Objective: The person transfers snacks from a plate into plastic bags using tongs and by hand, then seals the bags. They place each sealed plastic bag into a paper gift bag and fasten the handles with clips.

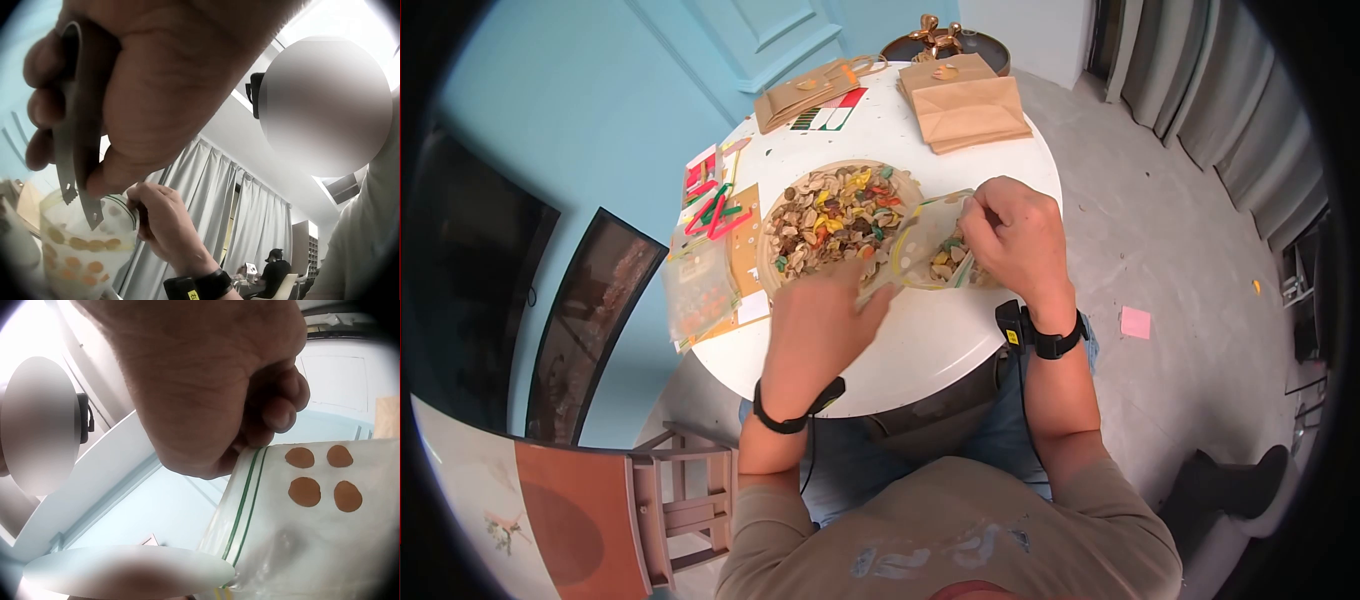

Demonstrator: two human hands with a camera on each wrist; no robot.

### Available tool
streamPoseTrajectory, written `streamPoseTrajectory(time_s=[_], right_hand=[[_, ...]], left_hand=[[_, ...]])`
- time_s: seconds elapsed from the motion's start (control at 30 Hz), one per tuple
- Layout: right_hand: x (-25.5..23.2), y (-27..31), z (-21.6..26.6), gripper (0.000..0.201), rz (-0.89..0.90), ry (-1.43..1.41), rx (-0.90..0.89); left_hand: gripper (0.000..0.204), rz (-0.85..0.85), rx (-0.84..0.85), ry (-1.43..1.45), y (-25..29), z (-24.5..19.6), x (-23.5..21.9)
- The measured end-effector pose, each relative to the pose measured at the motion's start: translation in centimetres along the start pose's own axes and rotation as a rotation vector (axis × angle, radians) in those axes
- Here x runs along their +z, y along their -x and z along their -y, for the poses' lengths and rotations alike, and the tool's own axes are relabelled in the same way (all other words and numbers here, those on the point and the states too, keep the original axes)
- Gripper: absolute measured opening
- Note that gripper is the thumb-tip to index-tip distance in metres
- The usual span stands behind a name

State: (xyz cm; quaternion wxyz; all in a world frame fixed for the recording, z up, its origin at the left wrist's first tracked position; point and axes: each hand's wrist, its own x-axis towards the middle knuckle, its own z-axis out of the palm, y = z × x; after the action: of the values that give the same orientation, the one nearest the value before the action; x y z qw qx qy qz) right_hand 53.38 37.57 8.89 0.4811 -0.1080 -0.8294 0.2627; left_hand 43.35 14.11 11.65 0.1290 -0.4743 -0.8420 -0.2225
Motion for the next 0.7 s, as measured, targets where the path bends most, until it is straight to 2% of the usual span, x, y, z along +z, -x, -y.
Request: streamPoseTrajectory(time_s=[0.03,0.13,0.23,0.43,0.7], right_hand=[[-0.1,0.0,0.0,0.013,0.004,0.005,0.002],[0.0,0.1,-0.1,0.013,0.005,0.006,-0.003],[0.0,0.2,-0.1,0.014,0.007,0.013,-0.007],[-0.1,0.1,-0.2,0.014,-0.018,0.024,-0.014],[0.0,0.0,-0.1,0.014,-0.025,0.024,0.016]], left_hand=[[0.032,0.003,0.000,-0.001,0.4,0.4,-0.4],[0.034,0.016,-0.149,-0.037,1.6,2.1,-1.5],[0.033,0.063,-0.178,-0.146,2.7,3.6,-1.2],[0.034,0.124,-0.143,-0.174,3.9,4.1,0.6],[0.030,0.114,-0.139,-0.310,3.8,4.4,2.0]])
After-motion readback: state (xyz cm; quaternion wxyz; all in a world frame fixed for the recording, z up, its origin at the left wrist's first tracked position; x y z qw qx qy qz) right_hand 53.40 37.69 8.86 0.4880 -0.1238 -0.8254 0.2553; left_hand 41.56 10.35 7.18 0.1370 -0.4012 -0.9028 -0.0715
